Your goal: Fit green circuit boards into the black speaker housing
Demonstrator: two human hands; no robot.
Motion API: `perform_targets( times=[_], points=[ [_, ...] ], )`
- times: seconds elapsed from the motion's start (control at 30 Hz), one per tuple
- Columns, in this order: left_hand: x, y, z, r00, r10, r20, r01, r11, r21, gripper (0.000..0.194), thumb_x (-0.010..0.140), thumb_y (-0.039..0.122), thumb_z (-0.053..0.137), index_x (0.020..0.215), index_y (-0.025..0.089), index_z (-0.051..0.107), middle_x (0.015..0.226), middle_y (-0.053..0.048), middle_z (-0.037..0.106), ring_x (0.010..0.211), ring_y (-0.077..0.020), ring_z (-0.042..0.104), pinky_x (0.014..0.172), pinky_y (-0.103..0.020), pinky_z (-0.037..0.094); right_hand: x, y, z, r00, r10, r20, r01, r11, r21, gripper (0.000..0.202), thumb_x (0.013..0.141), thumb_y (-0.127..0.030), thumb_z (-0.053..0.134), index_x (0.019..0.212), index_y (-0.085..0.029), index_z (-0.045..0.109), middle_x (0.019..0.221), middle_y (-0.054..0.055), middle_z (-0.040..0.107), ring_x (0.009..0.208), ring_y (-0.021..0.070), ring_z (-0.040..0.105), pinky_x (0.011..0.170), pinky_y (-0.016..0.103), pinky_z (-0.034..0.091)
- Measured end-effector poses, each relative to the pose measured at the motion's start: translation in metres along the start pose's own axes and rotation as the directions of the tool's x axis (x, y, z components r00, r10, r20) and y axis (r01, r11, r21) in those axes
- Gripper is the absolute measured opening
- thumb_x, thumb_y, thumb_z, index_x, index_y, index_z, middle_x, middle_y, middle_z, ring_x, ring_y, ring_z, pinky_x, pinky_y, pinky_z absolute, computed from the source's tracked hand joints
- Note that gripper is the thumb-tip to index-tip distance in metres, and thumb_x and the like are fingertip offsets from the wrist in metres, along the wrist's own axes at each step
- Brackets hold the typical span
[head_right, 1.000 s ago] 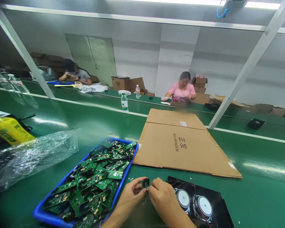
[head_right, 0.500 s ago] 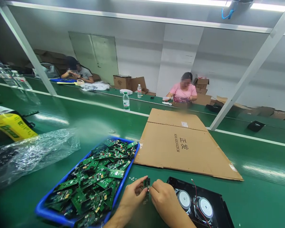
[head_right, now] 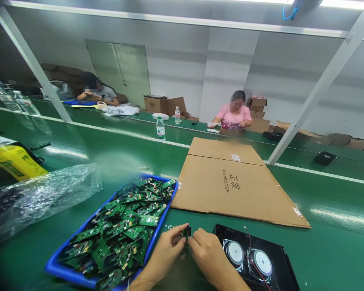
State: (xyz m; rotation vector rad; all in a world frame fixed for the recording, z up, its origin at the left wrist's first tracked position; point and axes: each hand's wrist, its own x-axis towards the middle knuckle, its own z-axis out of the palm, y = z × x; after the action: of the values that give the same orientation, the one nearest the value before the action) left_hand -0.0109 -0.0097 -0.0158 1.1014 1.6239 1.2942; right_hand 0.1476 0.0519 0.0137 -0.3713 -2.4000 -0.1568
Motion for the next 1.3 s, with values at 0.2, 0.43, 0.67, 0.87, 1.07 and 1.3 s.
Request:
perform_targets(
  times=[0.2, 0.43, 0.67, 0.87, 1.07, 1.3],
  points=[
    [0.000, -0.002, 0.002, 0.999, -0.019, -0.027, 0.018, 1.000, -0.013, 0.060, 0.068, 0.036, 0.059, 0.118, 0.007, 0.079, 0.087, -0.012, 0.078, 0.071, -0.0241, 0.065, 0.070, -0.037, 0.053, -0.005, 0.000, 0.007, 0.999, 0.015, 0.035, -0.016, 0.999, 0.033, 0.040, 0.103, -0.004, 0.036, 0.073, -0.019, 0.057, 0.069, 0.001, 0.054, 0.063, 0.0150, 0.050, 0.055, 0.029, 0.033],
    [0.000, 0.006, 0.002, 0.998, -0.036, 0.049, 0.040, 0.995, -0.096, 0.065, 0.065, 0.036, 0.062, 0.122, 0.007, 0.074, 0.090, -0.012, 0.077, 0.073, -0.0233, 0.068, 0.070, -0.036, 0.054, -0.003, 0.009, -0.002, 0.989, 0.061, 0.137, -0.068, 0.996, 0.052, 0.020, 0.096, -0.009, 0.061, 0.080, -0.021, 0.062, 0.077, -0.001, 0.063, 0.069, 0.0155, 0.059, 0.060, 0.026, 0.043],
    [-0.001, -0.002, 0.015, 0.944, -0.147, 0.294, 0.272, 0.851, -0.449, 0.058, 0.055, 0.040, 0.088, 0.104, 0.019, 0.066, 0.076, -0.001, 0.073, 0.064, -0.0176, 0.066, 0.051, -0.023, 0.047, -0.053, 0.082, -0.089, 0.627, 0.640, 0.445, -0.723, 0.691, 0.025, 0.021, 0.090, -0.004, 0.053, 0.085, -0.022, 0.064, 0.079, 0.001, 0.068, 0.073, 0.0185, 0.062, 0.067, 0.027, 0.043],
    [-0.021, -0.012, 0.039, 0.845, -0.074, 0.530, 0.384, 0.773, -0.505, 0.055, 0.061, 0.037, 0.093, 0.095, 0.024, 0.053, 0.080, 0.001, 0.081, 0.062, -0.0162, 0.071, 0.054, -0.022, 0.047, -0.103, 0.087, -0.110, 0.508, 0.669, 0.543, -0.801, 0.598, 0.014, 0.036, 0.059, 0.002, 0.054, 0.085, -0.020, 0.065, 0.085, -0.002, 0.067, 0.067, 0.0134, 0.056, 0.062, 0.021, 0.041],
    [-0.033, 0.007, 0.061, 0.885, -0.040, 0.464, 0.328, 0.762, -0.559, 0.051, 0.064, 0.043, 0.095, 0.094, 0.023, 0.060, 0.088, -0.002, 0.082, 0.077, -0.0195, 0.074, 0.065, -0.027, 0.053, -0.117, 0.082, -0.102, 0.528, 0.732, 0.431, -0.831, 0.549, 0.086, 0.033, 0.070, -0.011, 0.061, 0.101, -0.022, 0.064, 0.106, 0.002, 0.063, 0.071, 0.0138, 0.055, 0.067, 0.024, 0.047],
    [-0.022, 0.042, 0.103, 0.946, -0.042, 0.321, 0.209, 0.837, -0.506, 0.055, 0.066, 0.050, 0.090, 0.092, 0.023, 0.050, 0.079, 0.002, 0.074, 0.073, -0.0164, 0.070, 0.069, -0.027, 0.058, -0.110, 0.069, -0.094, 0.583, 0.744, 0.327, -0.812, 0.543, 0.213, 0.016, 0.080, -0.023, 0.059, 0.091, -0.024, 0.070, 0.090, 0.001, 0.062, 0.082, 0.0189, 0.058, 0.076, 0.029, 0.045]
  ],
)
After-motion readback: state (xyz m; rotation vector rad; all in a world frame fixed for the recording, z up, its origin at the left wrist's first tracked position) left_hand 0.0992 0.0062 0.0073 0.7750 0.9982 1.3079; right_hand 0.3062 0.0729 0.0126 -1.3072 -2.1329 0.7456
